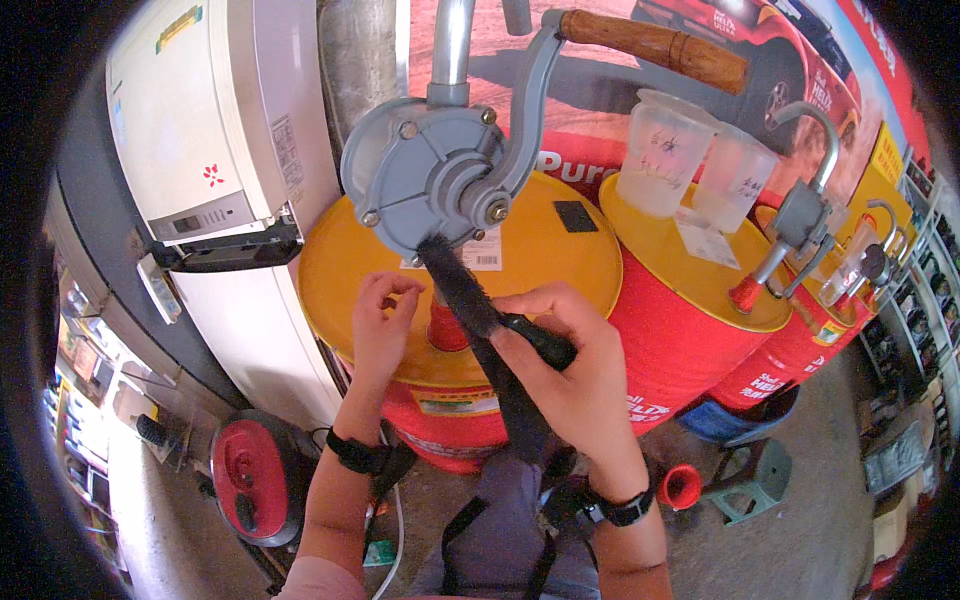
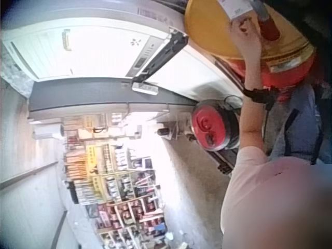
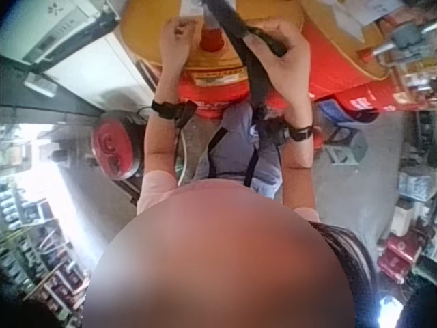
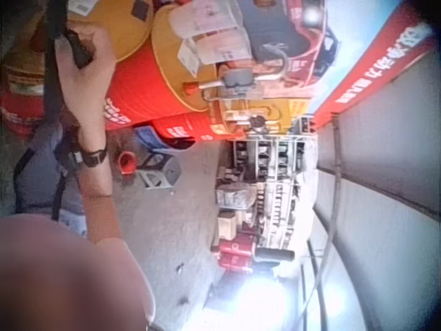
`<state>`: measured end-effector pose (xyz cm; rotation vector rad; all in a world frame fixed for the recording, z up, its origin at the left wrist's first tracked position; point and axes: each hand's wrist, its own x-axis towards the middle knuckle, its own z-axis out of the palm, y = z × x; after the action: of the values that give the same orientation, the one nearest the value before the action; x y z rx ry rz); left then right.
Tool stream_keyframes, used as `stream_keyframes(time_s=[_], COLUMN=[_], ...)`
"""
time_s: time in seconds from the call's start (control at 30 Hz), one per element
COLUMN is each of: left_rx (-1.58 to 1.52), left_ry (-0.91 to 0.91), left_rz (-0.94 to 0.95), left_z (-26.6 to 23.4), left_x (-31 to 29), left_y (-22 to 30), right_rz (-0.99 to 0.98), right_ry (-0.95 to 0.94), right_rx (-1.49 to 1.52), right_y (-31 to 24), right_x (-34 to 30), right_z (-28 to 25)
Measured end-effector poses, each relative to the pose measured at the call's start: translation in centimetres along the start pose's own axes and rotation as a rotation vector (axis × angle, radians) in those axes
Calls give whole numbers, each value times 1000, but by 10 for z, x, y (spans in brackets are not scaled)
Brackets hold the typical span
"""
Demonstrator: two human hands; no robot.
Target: The person cleans a manual hand pump mounted on a red and yellow drum using a black cloth and a screwdriver. They wipe the pump body and use the screwdriver to clean crevices around the bolts and handle.
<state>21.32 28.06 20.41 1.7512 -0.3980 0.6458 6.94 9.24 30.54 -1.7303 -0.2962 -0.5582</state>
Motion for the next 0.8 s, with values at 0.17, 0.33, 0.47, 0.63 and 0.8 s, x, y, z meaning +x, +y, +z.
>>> stream_keyframes(time_s=[0.17,0.33,0.47,0.63,0.8], left_rx=[-3,7,-21,-69,-6], left_ry=[16,-8,2,13,2], left_rz=[11,1,-17,-13,2], left_z=[0,-3,1,0,-2], left_x=[0,0,-1,0,0], left_y=[0,0,-1,-1,1], right_rz=[-88,288,492,398,423], right_ry=[0,-115,-52,-113,-144], right_rx=[186,520,533,566,600], right_y=[22,21,18,18,19], right_x=[1,4,9,8,12], right_z=[18,1,-2,5,-1])
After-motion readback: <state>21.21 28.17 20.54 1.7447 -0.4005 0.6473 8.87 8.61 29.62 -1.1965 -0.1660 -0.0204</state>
